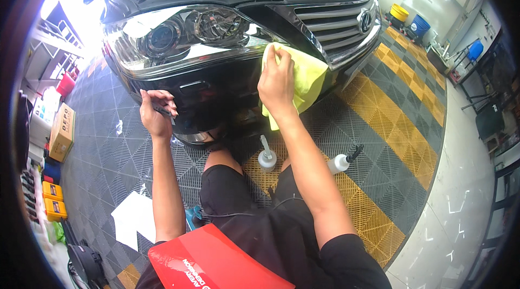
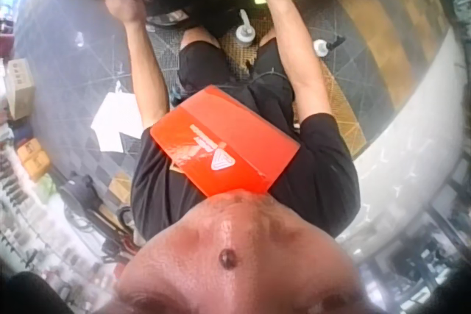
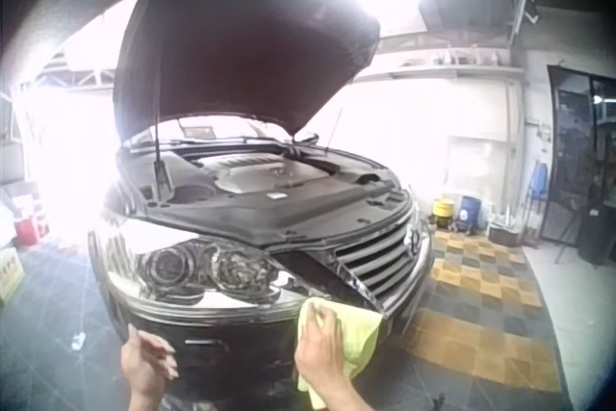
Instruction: The person applies a protective film to a car headlight. They use a heat gun to warm the surface, a squeegee to smooth the film, and a cloth to wipe the area.
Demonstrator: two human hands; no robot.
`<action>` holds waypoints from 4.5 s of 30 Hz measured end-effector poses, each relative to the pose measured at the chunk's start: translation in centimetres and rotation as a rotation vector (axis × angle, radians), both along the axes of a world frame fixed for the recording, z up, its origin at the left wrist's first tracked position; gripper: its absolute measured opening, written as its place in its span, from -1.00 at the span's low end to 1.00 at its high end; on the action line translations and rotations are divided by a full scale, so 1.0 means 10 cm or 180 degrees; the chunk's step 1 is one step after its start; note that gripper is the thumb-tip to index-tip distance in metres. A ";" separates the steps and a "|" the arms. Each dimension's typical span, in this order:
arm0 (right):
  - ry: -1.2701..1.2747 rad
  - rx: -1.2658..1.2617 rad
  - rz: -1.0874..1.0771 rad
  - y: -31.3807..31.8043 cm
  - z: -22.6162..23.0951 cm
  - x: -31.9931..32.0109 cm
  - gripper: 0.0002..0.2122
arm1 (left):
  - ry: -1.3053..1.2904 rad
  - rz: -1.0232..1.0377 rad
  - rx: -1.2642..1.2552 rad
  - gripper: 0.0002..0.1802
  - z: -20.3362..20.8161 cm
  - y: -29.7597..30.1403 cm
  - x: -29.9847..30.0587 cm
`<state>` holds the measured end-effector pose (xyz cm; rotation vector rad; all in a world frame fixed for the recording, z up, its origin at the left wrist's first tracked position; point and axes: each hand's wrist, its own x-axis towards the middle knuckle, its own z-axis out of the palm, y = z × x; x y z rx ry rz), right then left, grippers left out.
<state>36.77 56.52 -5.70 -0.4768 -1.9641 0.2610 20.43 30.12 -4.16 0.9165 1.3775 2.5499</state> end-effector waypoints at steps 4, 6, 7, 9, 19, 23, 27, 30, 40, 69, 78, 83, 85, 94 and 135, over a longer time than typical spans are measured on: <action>-0.0290 0.0021 -0.0685 0.24 -0.19 0.04 -0.56 | -0.0027 0.0023 -0.0071 -0.36 0.00 -0.01 0.01; -0.0232 -0.0334 -0.0759 0.43 -0.29 0.20 -0.57 | -0.0005 0.0003 -0.0050 -0.36 -0.01 0.01 -0.01; -0.0229 -0.0386 -0.0823 0.47 -0.30 0.28 -0.57 | 0.0008 0.0005 -0.0019 -0.36 0.00 0.02 -0.01; -0.0144 -0.0766 -0.0643 0.52 -0.35 0.47 -0.57 | -0.0078 -0.0057 0.0020 -0.36 0.01 0.03 0.00; -0.1142 -0.2022 -0.0310 -0.23 -1.33 1.96 -0.63 | -0.0032 -0.0141 -0.0005 -0.36 0.01 0.04 0.02; -0.3818 -0.2331 -0.0670 -0.53 -1.79 2.11 -0.40 | -0.0021 -0.0140 -0.0032 -0.37 0.02 0.04 0.02; -0.1910 -0.2283 -0.0091 -0.74 -1.09 2.18 -0.46 | 0.0135 -0.0117 -0.0184 -0.36 0.03 -0.04 0.03; -0.1170 -0.2720 0.1352 -0.90 -0.35 2.20 -0.40 | 0.0168 -0.0129 -0.0163 -0.36 0.02 0.00 0.02; 0.0731 -0.1407 0.4330 -1.49 1.02 2.24 -0.73 | 0.0160 -0.0121 0.0025 -0.41 0.03 -0.14 0.17; -0.2537 -0.2611 0.2850 -1.92 -1.44 1.58 -0.70 | -0.0667 -0.0039 -0.3010 -0.50 -0.95 -0.98 1.29; -0.3571 0.0587 0.3726 -3.42 -1.88 0.36 -0.74 | -0.1493 0.1818 -0.5145 -0.41 -2.18 -3.08 1.49; -0.4864 0.1095 0.3289 -4.30 -2.36 -0.05 -0.51 | -0.2192 0.2195 -0.4824 -0.55 -2.74 -4.01 2.10; -0.5813 0.0582 0.3037 -4.46 -2.67 -0.20 -0.59 | -0.2606 0.2468 -0.4552 -0.56 -3.07 -4.41 2.37; -0.6364 -0.0396 0.3346 -4.65 -3.12 -0.34 -0.64 | -0.2493 0.3528 -0.4316 -0.58 -3.26 -4.84 2.63; -0.0190 -0.2596 0.1313 -0.24 1.25 3.70 -0.17 | 0.0953 -0.1730 -0.4297 -0.58 -1.46 -0.20 1.88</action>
